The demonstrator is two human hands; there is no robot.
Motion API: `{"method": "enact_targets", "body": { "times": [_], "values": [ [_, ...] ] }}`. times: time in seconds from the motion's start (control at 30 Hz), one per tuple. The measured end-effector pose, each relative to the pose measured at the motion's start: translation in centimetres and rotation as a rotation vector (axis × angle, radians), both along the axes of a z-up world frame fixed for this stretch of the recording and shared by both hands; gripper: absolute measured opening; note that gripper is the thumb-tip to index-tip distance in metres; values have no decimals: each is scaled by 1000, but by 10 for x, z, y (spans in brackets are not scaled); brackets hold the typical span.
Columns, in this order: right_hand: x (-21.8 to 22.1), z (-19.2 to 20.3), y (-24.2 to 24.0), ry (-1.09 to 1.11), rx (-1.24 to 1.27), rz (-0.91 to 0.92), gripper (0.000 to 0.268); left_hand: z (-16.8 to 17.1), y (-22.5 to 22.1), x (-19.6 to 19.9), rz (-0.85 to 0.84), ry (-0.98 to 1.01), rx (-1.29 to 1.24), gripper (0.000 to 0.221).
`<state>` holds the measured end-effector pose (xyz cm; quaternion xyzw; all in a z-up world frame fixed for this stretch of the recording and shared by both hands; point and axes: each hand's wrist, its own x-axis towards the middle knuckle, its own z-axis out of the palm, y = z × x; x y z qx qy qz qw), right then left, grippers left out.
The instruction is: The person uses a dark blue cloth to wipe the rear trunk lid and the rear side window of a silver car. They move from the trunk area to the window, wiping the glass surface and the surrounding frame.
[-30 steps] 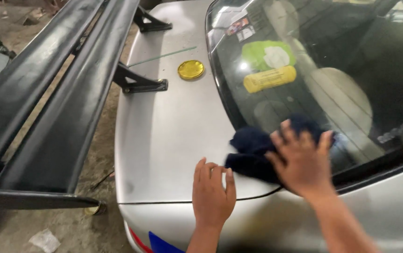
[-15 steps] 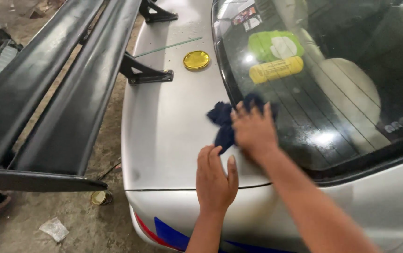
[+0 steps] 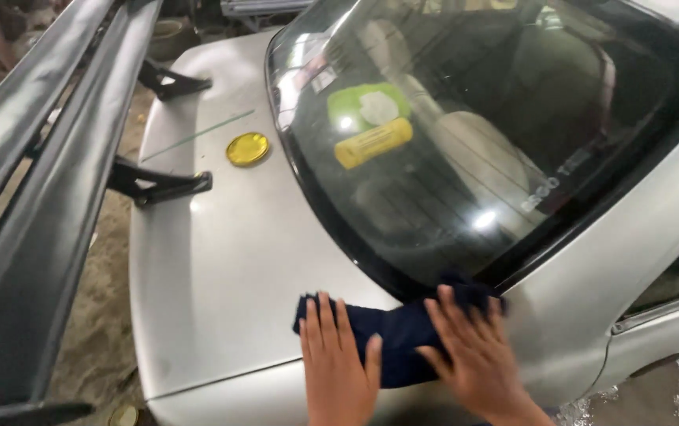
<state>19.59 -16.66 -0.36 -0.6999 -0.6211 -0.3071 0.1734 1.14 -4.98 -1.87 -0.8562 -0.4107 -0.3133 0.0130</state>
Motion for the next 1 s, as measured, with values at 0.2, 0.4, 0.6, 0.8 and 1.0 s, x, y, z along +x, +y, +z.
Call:
{"method": "enact_targets", "body": {
  "times": [0.2, 0.4, 0.6, 0.8, 1.0],
  "values": [
    [67, -60, -52, 126, 63, -223, 71, -22, -53, 71, -57, -90, 83, 81],
    [87, -32, -43, 206, 190, -280, 68, 14, -43, 146, -249, 23, 93, 82],
    [168, 18, -31, 248, 244, -466, 66, 76, -17, 233, -499, -207, 110, 77],
    [218, 75, -8, 345, 377, -632, 64, 128, -3, 318, -554, -251, 176, 86],
    [275, 83, -14, 469, 276, -603, 65, 152, 2, 366, -557, -98, 145, 87]
  ]
}}
